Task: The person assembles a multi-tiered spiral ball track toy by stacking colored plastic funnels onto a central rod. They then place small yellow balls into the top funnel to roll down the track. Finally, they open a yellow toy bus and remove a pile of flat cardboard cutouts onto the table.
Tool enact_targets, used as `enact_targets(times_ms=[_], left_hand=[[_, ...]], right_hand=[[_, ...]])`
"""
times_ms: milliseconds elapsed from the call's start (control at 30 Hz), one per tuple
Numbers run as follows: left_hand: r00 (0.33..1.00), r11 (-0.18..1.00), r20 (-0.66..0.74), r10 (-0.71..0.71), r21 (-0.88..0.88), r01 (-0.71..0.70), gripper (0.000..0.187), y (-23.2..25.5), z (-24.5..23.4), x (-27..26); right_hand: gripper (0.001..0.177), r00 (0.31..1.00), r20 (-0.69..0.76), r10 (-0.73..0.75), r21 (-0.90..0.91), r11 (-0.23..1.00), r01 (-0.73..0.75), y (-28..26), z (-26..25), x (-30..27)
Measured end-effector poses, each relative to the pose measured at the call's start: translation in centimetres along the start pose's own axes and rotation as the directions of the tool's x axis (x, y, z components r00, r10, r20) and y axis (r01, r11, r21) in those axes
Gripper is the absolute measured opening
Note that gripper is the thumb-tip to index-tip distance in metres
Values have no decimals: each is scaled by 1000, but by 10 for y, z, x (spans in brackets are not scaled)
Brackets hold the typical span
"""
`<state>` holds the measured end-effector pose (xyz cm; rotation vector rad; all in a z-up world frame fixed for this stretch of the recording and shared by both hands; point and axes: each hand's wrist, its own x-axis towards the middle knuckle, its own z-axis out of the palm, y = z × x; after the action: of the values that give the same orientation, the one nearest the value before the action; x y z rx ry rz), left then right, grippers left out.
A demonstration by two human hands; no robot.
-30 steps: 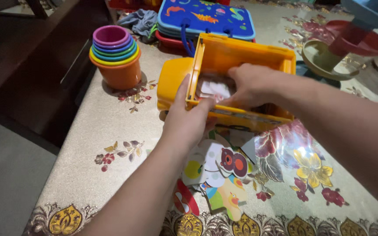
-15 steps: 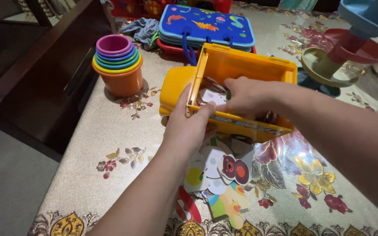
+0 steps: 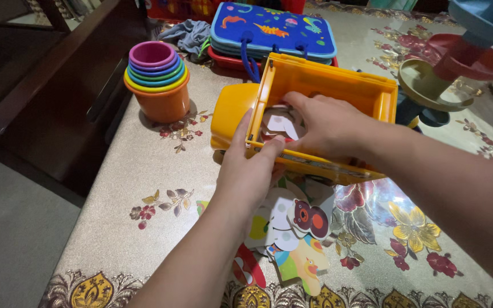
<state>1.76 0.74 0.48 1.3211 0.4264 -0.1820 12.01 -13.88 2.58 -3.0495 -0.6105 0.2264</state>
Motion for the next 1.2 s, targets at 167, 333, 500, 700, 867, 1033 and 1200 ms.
enact_targets(times_ms=[167, 333, 500, 700, 867, 1033, 1200], left_hand=[[999, 999, -33, 2, 47, -1, 76, -1, 1, 0], [999, 999, -19, 41, -2, -41, 75, -3, 1, -1], [1000, 998, 5, 20, -54, -19, 74, -2, 2, 2], [998, 997, 37, 42, -67, -40, 70, -1, 1, 5], [998, 995, 53, 39, -92, -34, 69, -1, 4, 3], [999, 997, 33, 38, -70, -36, 68, -2, 1, 1], [1000, 998, 22, 14, -65, -13, 69, -3, 3, 1]], right_hand=[[87, 986, -153, -67, 32, 997, 73, 1, -3, -15], [76, 982, -164, -90, -26, 996, 87, -8, -19, -31], [72, 948, -237, -212, 32, 974, 226, -9, -26, -35], [67, 965, -82, -248, 207, 943, 260, 10, -38, -17], [60, 923, 55, -381, 293, 890, 350, 18, -39, -6], [59, 934, -16, -358, 245, 904, 351, 6, -30, -3], [51, 992, 110, -64, 421, 907, 12, 7, -25, -8]])
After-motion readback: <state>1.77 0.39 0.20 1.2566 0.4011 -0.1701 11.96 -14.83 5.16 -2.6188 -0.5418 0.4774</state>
